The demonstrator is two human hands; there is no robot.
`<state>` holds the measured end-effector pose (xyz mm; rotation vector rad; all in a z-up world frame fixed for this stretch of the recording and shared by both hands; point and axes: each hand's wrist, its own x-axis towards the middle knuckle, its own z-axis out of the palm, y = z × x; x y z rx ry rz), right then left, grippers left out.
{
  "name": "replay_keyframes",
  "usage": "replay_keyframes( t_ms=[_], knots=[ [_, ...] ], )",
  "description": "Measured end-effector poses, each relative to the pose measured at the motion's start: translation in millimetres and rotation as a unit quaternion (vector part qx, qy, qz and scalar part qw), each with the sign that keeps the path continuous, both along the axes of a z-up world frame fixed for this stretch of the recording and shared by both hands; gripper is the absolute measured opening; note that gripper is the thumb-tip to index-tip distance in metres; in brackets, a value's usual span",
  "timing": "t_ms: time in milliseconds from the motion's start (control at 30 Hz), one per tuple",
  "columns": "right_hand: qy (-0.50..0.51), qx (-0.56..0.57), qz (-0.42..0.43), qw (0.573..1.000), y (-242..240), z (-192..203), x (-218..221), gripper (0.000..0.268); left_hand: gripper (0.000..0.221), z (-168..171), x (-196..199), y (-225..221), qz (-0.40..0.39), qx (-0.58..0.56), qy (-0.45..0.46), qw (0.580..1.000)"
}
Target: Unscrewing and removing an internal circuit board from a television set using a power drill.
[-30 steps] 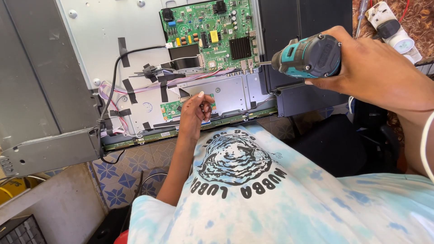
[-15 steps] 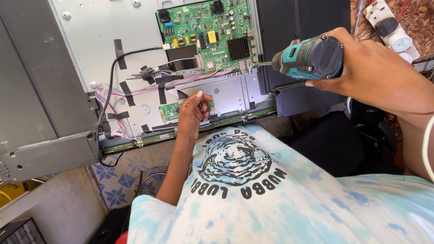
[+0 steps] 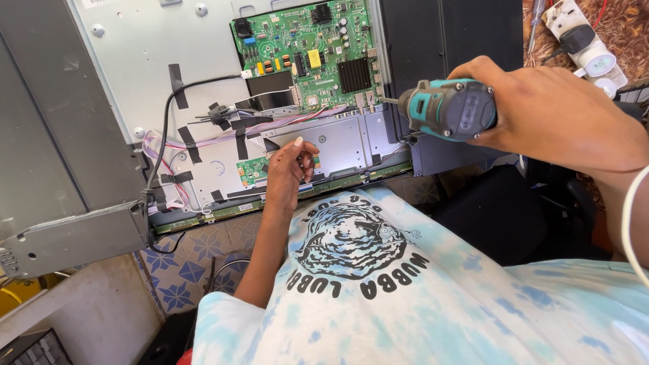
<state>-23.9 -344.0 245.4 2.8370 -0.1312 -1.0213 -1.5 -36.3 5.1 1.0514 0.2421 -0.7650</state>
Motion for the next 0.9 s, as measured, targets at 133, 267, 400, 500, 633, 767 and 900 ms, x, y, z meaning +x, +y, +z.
replay_keyframes(
  t_ms=[133,267,400,500,633,767,900],
  knots=[
    [-0.052,0.050,-0.061,0.996,-2.4,-1.3,3.9,0.062,0.036,1.2,-1.1,-2.1,-0.009,0.002,-0.010,1.000],
    [-0.099,0.086,-0.045,0.990,-14.7,-11.8,3.6,0.063,0.036,2.2,-0.6,-3.7,-0.008,0.002,-0.005,1.000],
    [-0.087,0.079,-0.035,0.992,-6.9,-5.8,2.5,0.061,0.036,1.4,-3.6,-2.7,-0.006,-0.007,-0.007,1.000],
    [-0.072,0.043,-0.048,0.995,0.6,-0.5,3.5,0.060,0.035,1.4,-3.9,-2.8,-0.010,0.002,-0.009,1.000],
    [-0.086,0.042,-0.032,0.995,-7.3,-6.3,1.7,0.061,0.036,5.9,-2.6,-1.5,-0.010,0.002,-0.012,1.000],
    [-0.093,0.037,-0.017,0.995,-10.8,-8.7,3.0,0.066,0.035,4.4,-4.0,1.7,0.000,-0.002,-0.009,1.000],
    [-0.104,0.054,-0.011,0.993,-16.1,-12.6,1.6,0.066,0.035,4.7,-4.7,3.4,0.000,0.002,-0.008,1.000]
  ],
)
